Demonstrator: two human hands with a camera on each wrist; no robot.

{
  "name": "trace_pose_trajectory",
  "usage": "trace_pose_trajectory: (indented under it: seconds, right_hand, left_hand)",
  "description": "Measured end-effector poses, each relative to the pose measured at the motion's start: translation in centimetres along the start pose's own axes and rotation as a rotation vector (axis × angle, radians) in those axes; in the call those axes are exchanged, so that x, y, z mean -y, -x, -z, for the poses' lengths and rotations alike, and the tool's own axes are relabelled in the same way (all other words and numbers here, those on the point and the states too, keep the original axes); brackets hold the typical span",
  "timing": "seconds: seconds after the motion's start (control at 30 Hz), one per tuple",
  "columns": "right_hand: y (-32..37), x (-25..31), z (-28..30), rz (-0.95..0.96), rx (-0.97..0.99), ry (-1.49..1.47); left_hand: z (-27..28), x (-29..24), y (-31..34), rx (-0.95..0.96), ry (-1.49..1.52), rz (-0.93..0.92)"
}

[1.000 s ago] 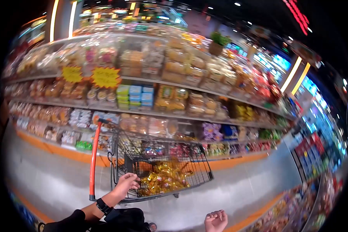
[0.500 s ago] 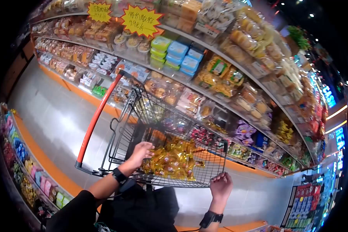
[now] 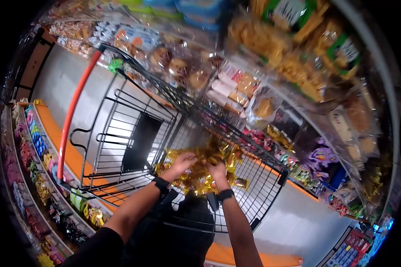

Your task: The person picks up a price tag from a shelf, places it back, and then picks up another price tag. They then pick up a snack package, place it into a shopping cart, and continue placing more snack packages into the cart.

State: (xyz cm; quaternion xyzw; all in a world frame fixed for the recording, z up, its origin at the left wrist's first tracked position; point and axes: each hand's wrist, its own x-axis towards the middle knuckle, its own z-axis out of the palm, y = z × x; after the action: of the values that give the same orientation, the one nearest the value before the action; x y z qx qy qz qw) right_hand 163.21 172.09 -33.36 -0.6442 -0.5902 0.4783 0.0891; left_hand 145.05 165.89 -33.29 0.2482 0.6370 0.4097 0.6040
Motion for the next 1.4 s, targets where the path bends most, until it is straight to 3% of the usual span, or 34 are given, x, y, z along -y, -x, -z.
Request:
trace_pose_trajectory:
  seconds: [0.03, 0.1, 0.2, 0.27, 0.3, 0.33, 0.4, 0.43, 0.5, 0.6, 0.7, 0.73, 0.8, 0.87, 0.93, 0.97, 1.07, 1.1, 1.2, 1.4]
  right_hand:
    - [0.0, -1.6, -1.2, 0.018, 0.03, 0.07]
    - [-2.6, -3.0, -3.9, 0.112, 0.063, 0.197]
    - [-1.4, -1.8, -5.2, 0.104, -0.053, 0.488]
    - [0.4, -1.3, -4.5, 0.045, 0.109, 0.406]
    - [0.7, -0.6, -3.7, 0.022, 0.166, 0.365]
    - [1.7, 0.4, -2.6, 0.026, 0.175, 0.378]
    - [3.6, 2.2, -0.6, 0.007, 0.126, 0.267]
    - [4.3, 2.4, -0.3, 0.026, 0.032, 0.278]
    - [7.4, 4.5, 2.4, 0.085, -0.069, 0.103]
    - [12.0, 7.0, 4.4, 0.209, -0.289, -0.074]
    - [16.5, 11.1, 7.7, 0.371, -0.287, -0.107]
    - [17.6, 12.2, 8.6, 0.465, -0.274, -0.178]
    - [20.0, 14.6, 10.6, 0.324, -0.192, -0.334]
    - [20.6, 14.3, 11.0, 0.47, -0.307, -0.657]
    - [23.1, 17.4, 13.4, 0.538, -0.612, -0.301]
    - [24.3, 19.0, 14.6, 0.542, -0.672, -0.027]
    - [25.5, 19.3, 14.5, 0.249, -0.152, -0.76]
    - [25.7, 19.4, 14.6, 0.274, -0.101, -0.833]
    - [26.2, 19.9, 14.4, 0.379, -0.132, -0.917]
    - [27.9, 18.2, 17.3, 0.46, -0.092, -0.787]
  left_hand:
    - [-1.2, -3.5, 1.0, 0.005, -0.14, 0.146]
    - [-2.7, -1.4, 0.8, -0.033, -0.174, 0.275]
    - [-2.8, 1.4, -0.3, -0.004, -0.229, 0.243]
    - [-3.5, 0.2, 0.7, -0.034, -0.156, 0.262]
    - [-3.2, 1.8, 0.4, 0.014, -0.099, 0.174]
    - [-3.3, 0.2, 1.3, 0.066, 0.023, 0.338]
    - [-3.5, 1.5, 1.9, 0.018, -0.015, 0.155]
    - [-4.0, -2.2, 3.5, 0.061, 0.067, 0.342]
    - [-4.9, -6.2, 5.9, 0.134, 0.127, 0.385]
    - [-5.7, -11.0, 9.5, 0.236, 0.198, 0.299]
    - [-6.4, -11.5, 11.0, 0.171, 0.073, -0.031]
    - [-6.5, -14.4, 12.6, 0.236, 0.188, 0.029]
    - [-6.2, -16.0, 13.4, 0.249, 0.122, -0.213]
    - [-5.5, -19.7, 15.0, 0.387, 0.299, -0.209]
    - [-5.1, -23.3, 17.3, 0.575, 0.612, -0.129]
    - [-4.9, -24.3, 17.7, 0.641, 0.606, -0.212]
    - [-4.9, -26.1, 18.9, 0.768, 0.643, -0.344]
    - [-4.9, -26.4, 19.3, 0.794, 0.664, -0.372]
    - [-5.0, -27.4, 21.0, 0.804, 0.794, -0.287]
    - [-8.3, -27.6, 22.2, 0.644, 0.638, -0.298]
